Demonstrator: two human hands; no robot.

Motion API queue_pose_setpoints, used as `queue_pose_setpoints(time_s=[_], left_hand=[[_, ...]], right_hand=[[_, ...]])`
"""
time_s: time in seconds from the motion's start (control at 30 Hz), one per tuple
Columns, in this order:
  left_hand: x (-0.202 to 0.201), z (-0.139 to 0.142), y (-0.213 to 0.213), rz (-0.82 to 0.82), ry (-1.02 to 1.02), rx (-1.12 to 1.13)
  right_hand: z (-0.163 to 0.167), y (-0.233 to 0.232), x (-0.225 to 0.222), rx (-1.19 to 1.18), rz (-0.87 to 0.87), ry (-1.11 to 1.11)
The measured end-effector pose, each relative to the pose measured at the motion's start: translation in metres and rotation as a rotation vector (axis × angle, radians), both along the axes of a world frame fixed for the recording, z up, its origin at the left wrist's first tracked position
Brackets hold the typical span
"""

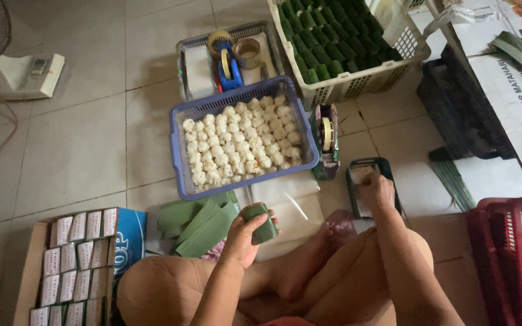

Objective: The person sits on the floor wrapping round white food items in small clear plastic sheets, twisting the plastic closed around each item, and placing the wrapped items one at a time into a blue tray already filled with similar wrapped items. Green leaf wrappers and boxes of finished goods sit nearby.

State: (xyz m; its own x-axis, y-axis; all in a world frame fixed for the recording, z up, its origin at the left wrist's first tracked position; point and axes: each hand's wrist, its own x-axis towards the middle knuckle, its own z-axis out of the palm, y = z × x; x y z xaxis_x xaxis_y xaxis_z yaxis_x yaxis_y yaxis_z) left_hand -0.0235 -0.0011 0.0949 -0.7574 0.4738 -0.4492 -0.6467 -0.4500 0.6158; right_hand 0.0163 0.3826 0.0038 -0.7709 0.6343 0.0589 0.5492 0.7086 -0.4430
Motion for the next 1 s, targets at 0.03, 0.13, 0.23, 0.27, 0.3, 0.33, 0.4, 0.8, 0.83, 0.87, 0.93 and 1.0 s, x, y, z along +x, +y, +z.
queue_pose_setpoints(time_s=[0.03, 0.13, 0.23, 0.27, 0.3, 0.33, 0.4, 0.8, 0.83, 0.87, 0.93, 1.0], left_hand=[[0.000, 0.000, 0.000, 0.003, -0.005, -0.003], [0.000, -0.001, 0.001, 0.005, -0.022, -0.005], [0.000, -0.003, 0.002, -0.009, -0.029, 0.009], [0.000, -0.003, 0.002, -0.010, -0.027, 0.012], [0.000, -0.004, 0.002, -0.012, -0.024, 0.016], [0.000, -0.004, 0.003, -0.013, -0.025, 0.013], [0.001, -0.004, 0.003, -0.013, -0.029, 0.007], [0.003, -0.003, 0.001, -0.004, -0.007, 0.007], [0.002, -0.002, 0.001, -0.004, -0.010, 0.008], [0.002, -0.001, 0.002, -0.003, -0.012, 0.008], [0.003, 0.000, 0.002, 0.000, -0.014, 0.007], [0.004, 0.002, 0.002, 0.005, -0.016, 0.001]], right_hand=[[0.000, 0.002, 0.001, -0.043, -0.005, 0.004], [0.000, 0.008, 0.004, -0.089, 0.006, 0.032], [-0.001, 0.010, 0.007, -0.106, 0.029, 0.069], [-0.002, 0.009, 0.008, -0.114, 0.036, 0.081], [-0.003, 0.009, 0.008, -0.101, 0.018, 0.089], [-0.003, 0.007, 0.007, -0.088, 0.000, 0.097], [-0.004, 0.003, 0.006, -0.044, 0.006, 0.118], [0.008, 0.003, 0.010, -0.057, -0.004, 0.118], [0.005, 0.005, 0.010, -0.069, -0.047, 0.100], [0.002, 0.007, 0.009, -0.082, -0.091, 0.083], [0.002, 0.009, 0.008, 0.021, -0.109, 0.184], [0.005, 0.010, 0.007, 0.111, -0.126, 0.257]])
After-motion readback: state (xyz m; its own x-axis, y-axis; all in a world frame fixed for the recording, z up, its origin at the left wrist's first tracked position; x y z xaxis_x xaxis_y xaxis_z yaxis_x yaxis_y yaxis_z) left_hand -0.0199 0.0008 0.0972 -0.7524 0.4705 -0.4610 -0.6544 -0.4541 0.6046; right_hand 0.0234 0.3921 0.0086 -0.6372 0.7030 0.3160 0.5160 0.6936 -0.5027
